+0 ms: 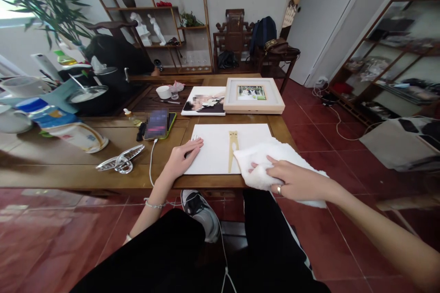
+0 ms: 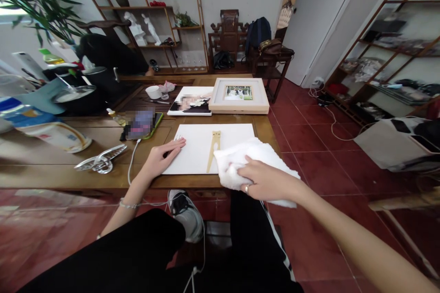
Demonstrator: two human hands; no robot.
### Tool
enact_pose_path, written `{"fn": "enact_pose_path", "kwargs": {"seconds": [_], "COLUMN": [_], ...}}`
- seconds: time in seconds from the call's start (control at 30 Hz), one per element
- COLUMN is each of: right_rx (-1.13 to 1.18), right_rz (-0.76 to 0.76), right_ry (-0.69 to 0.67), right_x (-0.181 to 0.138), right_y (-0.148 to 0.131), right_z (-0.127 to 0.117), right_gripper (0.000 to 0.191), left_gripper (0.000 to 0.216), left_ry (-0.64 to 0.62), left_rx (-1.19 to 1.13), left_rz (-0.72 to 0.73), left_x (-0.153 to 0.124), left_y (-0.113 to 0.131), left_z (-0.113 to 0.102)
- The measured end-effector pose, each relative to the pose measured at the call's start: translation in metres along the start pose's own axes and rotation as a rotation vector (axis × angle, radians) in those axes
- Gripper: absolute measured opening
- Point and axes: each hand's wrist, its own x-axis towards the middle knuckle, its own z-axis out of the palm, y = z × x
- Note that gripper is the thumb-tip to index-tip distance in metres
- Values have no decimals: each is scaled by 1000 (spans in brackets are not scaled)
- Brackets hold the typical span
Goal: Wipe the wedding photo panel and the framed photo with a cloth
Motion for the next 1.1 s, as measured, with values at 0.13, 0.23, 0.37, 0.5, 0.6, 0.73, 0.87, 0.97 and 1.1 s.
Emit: {"fn": "enact_pose_path", "kwargs": {"seconds": [0.13, 0.23, 0.37, 0.5, 0.6, 0.73, 0.87, 0.97, 1.1], "right_rx": [-9, -6, 10, 4, -18, -77, -97, -111, -149], "right_rz": [37, 71, 111, 122, 27, -294, -460, -415, -183], "right_ry": [97, 267, 415, 499, 490, 405, 281, 295, 372], "right_x": [33, 78, 129, 145, 129, 90, 73, 89, 134], "right_y": [17, 35, 43, 34, 16, -16, -34, -27, -5], "right_z": [-15, -24, -27, -14, 6, 32, 38, 27, 5], "right_gripper": [11, 11, 16, 20, 18, 21, 17, 15, 15], "left_gripper": [31, 31, 31, 31, 31, 31, 32, 32, 31], "left_ry": [2, 0, -2, -2, -4, -10, -15, -13, -5], "left_rx": [1, 2, 6, 7, 6, 7, 8, 10, 1], "left_rz": [-2, 1, 4, 3, 1, -2, 3, 5, -6], "left_x": [0, 0, 0, 0, 0, 0, 0, 0, 0], "left_y": [-1, -2, -2, -1, -1, 0, 0, -1, -1], "left_z": [0, 0, 0, 0, 0, -1, -1, 0, 0]}}
